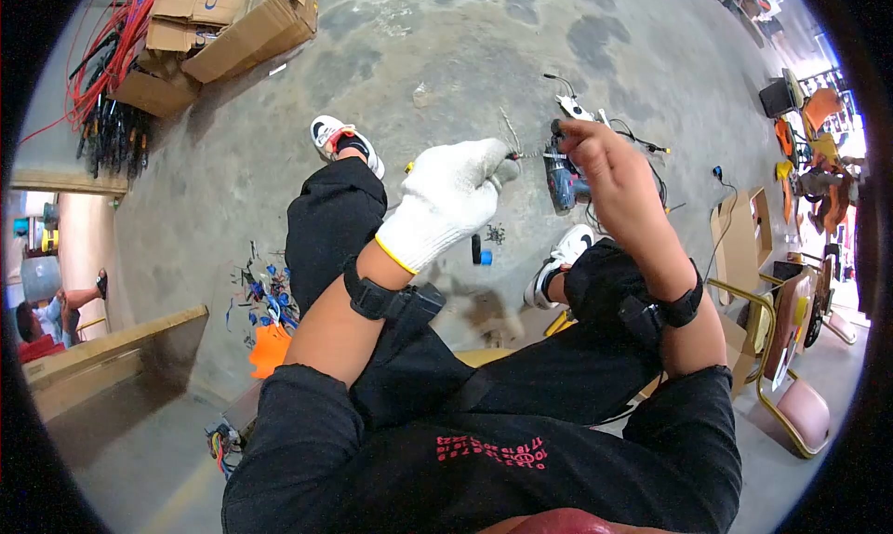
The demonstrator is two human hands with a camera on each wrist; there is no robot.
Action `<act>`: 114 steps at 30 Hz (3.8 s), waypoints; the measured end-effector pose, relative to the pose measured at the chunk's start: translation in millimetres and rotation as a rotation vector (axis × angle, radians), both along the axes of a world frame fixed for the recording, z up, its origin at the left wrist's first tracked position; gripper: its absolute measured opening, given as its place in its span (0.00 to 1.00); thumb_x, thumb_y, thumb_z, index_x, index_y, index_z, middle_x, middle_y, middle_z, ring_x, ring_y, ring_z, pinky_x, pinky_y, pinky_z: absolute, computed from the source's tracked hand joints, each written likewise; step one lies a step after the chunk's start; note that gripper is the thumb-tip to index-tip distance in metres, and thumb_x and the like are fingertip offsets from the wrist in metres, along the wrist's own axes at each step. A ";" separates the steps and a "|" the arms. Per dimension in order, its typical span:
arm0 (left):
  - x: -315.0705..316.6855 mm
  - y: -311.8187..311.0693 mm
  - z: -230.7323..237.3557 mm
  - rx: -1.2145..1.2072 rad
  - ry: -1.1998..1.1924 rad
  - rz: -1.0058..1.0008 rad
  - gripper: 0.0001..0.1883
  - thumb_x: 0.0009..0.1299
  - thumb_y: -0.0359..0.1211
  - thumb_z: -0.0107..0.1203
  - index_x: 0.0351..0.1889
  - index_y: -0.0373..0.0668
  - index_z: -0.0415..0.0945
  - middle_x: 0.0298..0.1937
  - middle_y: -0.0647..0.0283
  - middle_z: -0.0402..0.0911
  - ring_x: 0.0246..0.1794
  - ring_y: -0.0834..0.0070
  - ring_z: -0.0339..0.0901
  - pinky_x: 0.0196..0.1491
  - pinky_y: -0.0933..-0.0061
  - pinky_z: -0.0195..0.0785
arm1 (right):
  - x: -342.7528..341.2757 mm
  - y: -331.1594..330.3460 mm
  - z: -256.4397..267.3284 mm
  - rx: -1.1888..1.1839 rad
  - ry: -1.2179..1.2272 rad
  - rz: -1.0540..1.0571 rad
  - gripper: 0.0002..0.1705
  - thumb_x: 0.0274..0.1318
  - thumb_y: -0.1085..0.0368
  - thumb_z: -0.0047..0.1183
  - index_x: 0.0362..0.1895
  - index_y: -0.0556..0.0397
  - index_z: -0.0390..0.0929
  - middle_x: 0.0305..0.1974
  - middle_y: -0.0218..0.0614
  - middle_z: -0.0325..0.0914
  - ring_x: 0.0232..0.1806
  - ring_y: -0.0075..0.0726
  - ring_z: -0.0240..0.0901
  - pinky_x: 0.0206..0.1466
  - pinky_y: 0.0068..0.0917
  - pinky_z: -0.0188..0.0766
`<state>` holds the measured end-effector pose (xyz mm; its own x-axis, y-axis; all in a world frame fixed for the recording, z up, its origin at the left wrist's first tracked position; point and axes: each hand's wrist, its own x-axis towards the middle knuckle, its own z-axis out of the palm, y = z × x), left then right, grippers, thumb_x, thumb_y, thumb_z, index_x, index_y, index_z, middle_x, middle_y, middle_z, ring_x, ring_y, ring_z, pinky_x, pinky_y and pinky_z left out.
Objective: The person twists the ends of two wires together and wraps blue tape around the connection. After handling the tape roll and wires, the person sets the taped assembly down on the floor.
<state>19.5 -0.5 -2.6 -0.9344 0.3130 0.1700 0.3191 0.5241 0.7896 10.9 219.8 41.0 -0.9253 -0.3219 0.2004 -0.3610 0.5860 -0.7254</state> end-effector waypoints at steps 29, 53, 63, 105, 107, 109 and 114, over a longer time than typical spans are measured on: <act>9.2 17.0 -2.9 -0.003 0.280 -0.076 0.12 0.58 0.24 0.56 0.40 0.44 0.80 0.30 0.57 0.81 0.30 0.55 0.80 0.34 0.63 0.73 | 3.9 7.5 18.2 -0.285 -0.894 0.206 0.22 0.73 0.52 0.47 0.36 0.57 0.82 0.21 0.24 0.73 0.24 0.21 0.71 0.27 0.24 0.65; 5.2 10.0 -15.9 0.304 -0.306 -0.051 0.09 0.73 0.25 0.51 0.44 0.39 0.82 0.32 0.68 0.80 0.32 0.84 0.74 0.36 0.80 0.68 | 2.6 5.7 2.1 -0.263 -0.699 0.095 0.38 0.76 0.38 0.30 0.37 0.58 0.81 0.22 0.36 0.77 0.25 0.36 0.75 0.31 0.28 0.72; -1.1 0.2 1.5 -0.022 0.638 -0.050 0.18 0.48 0.21 0.62 0.40 0.41 0.81 0.32 0.58 0.82 0.30 0.57 0.80 0.34 0.63 0.73 | 14.0 -7.3 5.0 -0.763 -1.090 0.233 0.40 0.76 0.37 0.28 0.40 0.60 0.78 0.23 0.30 0.74 0.27 0.27 0.74 0.30 0.23 0.69; 2.0 1.2 3.2 0.045 0.700 -0.029 0.28 0.45 0.20 0.63 0.50 0.39 0.81 0.34 0.59 0.83 0.31 0.57 0.81 0.34 0.64 0.74 | 12.9 -3.6 8.6 -0.573 -0.973 0.245 0.50 0.73 0.32 0.12 0.39 0.61 0.80 0.25 0.38 0.81 0.27 0.29 0.77 0.30 0.24 0.71; 2.3 1.4 2.0 0.023 0.714 -0.017 0.30 0.44 0.19 0.62 0.50 0.39 0.81 0.34 0.60 0.83 0.30 0.58 0.81 0.33 0.64 0.73 | 14.6 -2.2 6.9 -0.584 -0.925 0.309 0.44 0.76 0.36 0.22 0.41 0.61 0.80 0.25 0.35 0.81 0.28 0.28 0.77 0.32 0.23 0.71; 1.8 1.3 1.9 -0.010 0.718 -0.022 0.28 0.43 0.19 0.62 0.49 0.39 0.81 0.33 0.60 0.83 0.30 0.58 0.81 0.33 0.64 0.73 | 17.2 -5.1 10.8 -0.587 -0.919 0.269 0.39 0.76 0.39 0.28 0.41 0.61 0.80 0.25 0.34 0.80 0.28 0.27 0.77 0.32 0.23 0.70; 3.4 3.7 -1.3 -0.056 0.725 -0.026 0.24 0.45 0.20 0.62 0.44 0.40 0.81 0.31 0.59 0.82 0.29 0.58 0.80 0.32 0.62 0.73 | 16.6 -3.5 17.0 -0.575 -0.918 0.212 0.25 0.76 0.50 0.42 0.40 0.60 0.81 0.24 0.30 0.79 0.29 0.24 0.77 0.32 0.22 0.70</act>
<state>22.9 3.2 -3.9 -0.5854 0.3603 0.7263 0.7649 0.5426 0.3473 27.5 216.3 58.0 -0.7360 -0.5709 -0.3639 0.4012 0.0653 -0.9137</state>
